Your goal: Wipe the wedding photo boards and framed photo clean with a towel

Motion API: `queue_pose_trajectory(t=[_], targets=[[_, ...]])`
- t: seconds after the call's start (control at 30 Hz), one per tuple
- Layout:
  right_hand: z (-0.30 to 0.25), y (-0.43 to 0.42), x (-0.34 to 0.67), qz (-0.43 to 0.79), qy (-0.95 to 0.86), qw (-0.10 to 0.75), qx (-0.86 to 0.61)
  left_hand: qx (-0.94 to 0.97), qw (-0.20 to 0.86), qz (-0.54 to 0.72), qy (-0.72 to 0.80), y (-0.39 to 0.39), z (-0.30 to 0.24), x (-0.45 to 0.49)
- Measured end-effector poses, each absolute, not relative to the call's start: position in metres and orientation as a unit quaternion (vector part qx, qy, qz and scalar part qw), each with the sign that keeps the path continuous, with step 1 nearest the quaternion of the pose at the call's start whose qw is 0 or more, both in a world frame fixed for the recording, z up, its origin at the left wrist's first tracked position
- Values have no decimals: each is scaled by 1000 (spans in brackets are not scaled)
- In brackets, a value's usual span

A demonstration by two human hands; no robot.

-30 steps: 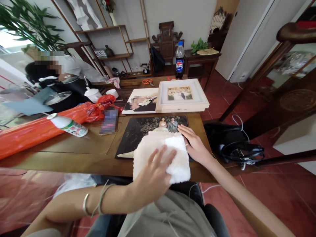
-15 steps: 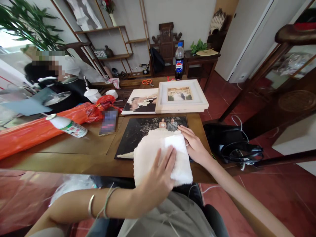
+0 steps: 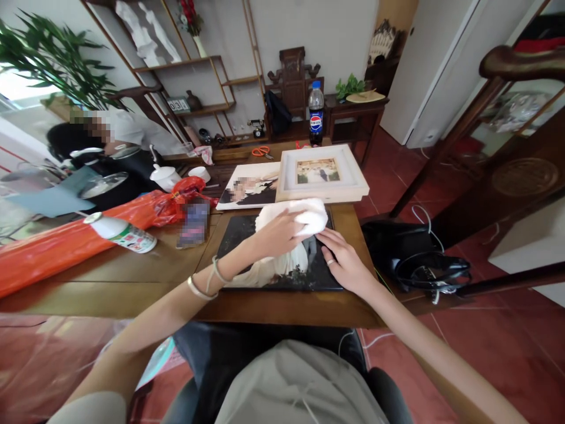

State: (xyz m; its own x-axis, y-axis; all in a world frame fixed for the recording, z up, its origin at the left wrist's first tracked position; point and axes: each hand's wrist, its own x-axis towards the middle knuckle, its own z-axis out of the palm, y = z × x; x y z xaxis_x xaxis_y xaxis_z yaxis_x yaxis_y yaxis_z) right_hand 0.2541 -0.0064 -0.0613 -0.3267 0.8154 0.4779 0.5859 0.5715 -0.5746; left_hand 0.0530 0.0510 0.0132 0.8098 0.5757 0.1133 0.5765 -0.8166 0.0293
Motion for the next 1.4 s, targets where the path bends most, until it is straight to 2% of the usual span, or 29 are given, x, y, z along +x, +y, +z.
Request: queue_pose_trajectory(t=[0.13,0.27,0.73,1.03,1.27,1.4], targets=[[-59,-7,253,154,-802,382,-432,-966,15,-72,-246,61,17,76],[-60,-7,253,155,-802,380,-434,-961,25,-46,-272,57,21,76],[-64,-5,254,176,-788,393,-440,-924,4,-56,-378,48,-1,-56],[-64,-5,255,169,-796,379,-441,-922,0,-30,-386,50,-2,-71],[-63,-7,255,175,-794,372,-448,-936,-19,11,-352,-22,13,-63],[-63,-7,256,176,-795,366,-451,-955,-46,-6,-294,-69,14,-59]])
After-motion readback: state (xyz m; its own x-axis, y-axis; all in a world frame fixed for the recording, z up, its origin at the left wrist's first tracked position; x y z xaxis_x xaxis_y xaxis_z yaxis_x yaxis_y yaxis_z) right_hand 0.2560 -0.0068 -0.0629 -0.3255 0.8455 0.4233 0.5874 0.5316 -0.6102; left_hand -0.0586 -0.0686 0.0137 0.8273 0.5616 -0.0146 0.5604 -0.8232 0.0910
